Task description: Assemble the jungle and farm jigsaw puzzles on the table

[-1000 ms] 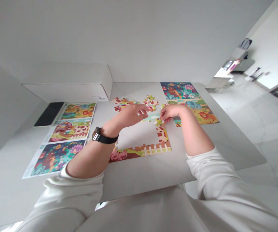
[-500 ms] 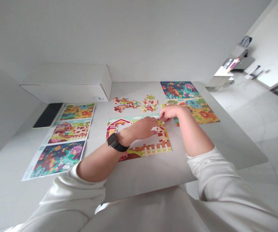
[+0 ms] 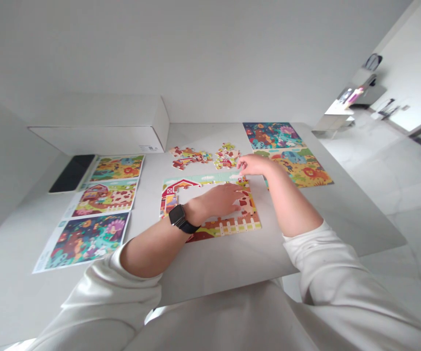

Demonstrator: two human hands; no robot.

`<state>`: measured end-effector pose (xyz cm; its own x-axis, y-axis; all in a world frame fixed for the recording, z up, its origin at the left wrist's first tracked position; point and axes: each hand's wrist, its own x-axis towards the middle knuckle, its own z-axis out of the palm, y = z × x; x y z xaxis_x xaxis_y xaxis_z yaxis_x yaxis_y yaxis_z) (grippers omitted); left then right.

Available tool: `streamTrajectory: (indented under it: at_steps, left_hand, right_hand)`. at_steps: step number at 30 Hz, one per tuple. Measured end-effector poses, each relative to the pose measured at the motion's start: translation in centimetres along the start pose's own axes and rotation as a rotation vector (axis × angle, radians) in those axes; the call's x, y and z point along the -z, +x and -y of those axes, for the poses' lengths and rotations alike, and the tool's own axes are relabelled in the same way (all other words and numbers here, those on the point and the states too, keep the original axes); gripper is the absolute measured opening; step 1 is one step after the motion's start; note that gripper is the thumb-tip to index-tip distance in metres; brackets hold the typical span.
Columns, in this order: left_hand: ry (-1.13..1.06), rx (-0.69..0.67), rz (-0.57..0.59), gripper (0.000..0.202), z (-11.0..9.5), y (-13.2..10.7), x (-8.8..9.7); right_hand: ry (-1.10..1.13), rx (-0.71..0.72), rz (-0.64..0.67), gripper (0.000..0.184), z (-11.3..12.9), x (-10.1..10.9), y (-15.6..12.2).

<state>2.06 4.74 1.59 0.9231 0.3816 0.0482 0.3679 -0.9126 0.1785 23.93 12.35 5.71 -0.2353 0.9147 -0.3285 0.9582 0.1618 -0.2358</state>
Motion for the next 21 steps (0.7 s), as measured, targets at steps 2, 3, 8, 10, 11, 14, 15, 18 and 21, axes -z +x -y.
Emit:
streamTrajectory:
  at_steps: [2,3,8,10,11,14,15,18,21]
  left_hand:
    - [-0.021,0.021,0.035,0.044,-0.2,0.0,0.3]
    - [-0.035,0.032,0.055,0.045,-0.3,0.0,0.4]
    - [-0.082,0.053,0.083,0.046,-0.5,0.0,1.0]
    - [-0.09,0.054,0.081,0.046,-0.5,0.0,1.0]
    - [-0.092,0.055,0.081,0.046,-0.5,-0.1,0.9]
    - [-0.088,0.061,0.073,0.047,-0.4,-0.1,0.8]
    - [-0.085,0.063,0.071,0.047,-0.4,-0.2,0.8]
    - [-0.073,0.072,0.073,0.046,-0.5,-0.2,0.8]
    - [-0.065,0.084,0.084,0.045,-0.5,-0.2,0.9]
  right_hand:
    - [-0.013,0.042,0.017,0.036,0.3,-0.2,-0.1]
    - [-0.025,0.057,0.023,0.036,0.4,-0.2,-0.1]
    - [-0.051,0.078,0.049,0.045,0.3,-0.4,-0.1]
    - [-0.049,0.075,0.06,0.048,0.1,-0.4,0.0]
    - [-0.049,0.073,0.062,0.049,0.0,-0.5,0.1]
    - [-0.056,0.073,0.064,0.05,-0.2,-0.6,0.4]
    - [-0.058,0.074,0.063,0.05,-0.2,-0.7,0.5]
    - [-0.057,0.079,0.062,0.05,-0.5,-1.0,0.9]
    - [-0.053,0.089,0.062,0.049,-0.9,-1.3,1.3]
